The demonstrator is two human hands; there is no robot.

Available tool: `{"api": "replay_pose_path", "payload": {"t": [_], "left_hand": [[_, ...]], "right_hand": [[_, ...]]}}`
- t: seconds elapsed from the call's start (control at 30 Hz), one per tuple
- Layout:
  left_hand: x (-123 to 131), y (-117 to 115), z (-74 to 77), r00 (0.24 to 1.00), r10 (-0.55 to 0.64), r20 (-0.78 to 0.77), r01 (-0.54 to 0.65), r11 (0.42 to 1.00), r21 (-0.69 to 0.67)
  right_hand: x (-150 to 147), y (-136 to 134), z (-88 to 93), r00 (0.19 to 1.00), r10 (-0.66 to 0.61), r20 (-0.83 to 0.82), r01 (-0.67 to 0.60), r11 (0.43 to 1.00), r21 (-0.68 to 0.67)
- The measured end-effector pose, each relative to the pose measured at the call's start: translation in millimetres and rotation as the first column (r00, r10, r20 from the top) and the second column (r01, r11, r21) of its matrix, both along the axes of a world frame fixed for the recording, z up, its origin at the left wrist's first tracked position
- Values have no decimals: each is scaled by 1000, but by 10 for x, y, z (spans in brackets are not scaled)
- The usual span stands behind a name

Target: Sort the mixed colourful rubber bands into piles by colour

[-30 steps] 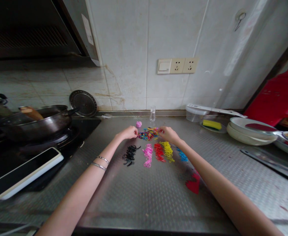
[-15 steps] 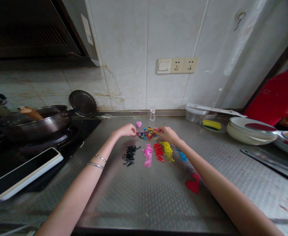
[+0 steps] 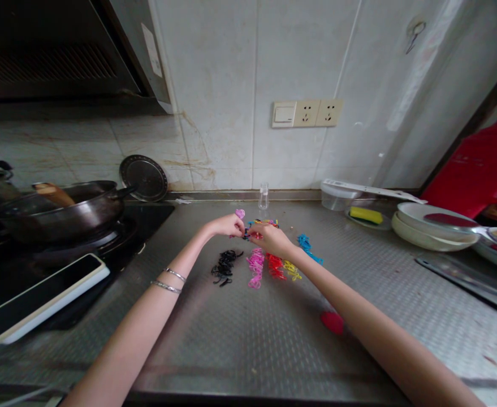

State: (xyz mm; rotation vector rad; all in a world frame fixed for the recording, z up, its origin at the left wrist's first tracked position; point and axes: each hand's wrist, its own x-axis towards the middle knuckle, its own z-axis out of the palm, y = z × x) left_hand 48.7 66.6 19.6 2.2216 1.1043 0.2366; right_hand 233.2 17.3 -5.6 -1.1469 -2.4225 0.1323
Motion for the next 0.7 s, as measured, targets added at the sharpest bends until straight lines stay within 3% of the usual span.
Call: {"api": "replay_pose_path", "payload": {"t": [0.33, 0.53, 0.7], "left_hand": [[-55, -13, 54, 1000, 9, -19, -10, 997, -73], [-181, -20, 85, 972, -39, -230, -29, 958, -286], [-225, 6, 45, 928, -90, -361, -38, 942, -332]], "right_hand": [[176, 123, -28, 995, -102, 2, 102, 994, -43], [296, 185, -38, 985, -174, -17, 172, 982, -77], [329, 214, -55, 988, -145, -50, 140, 986, -94]]}}
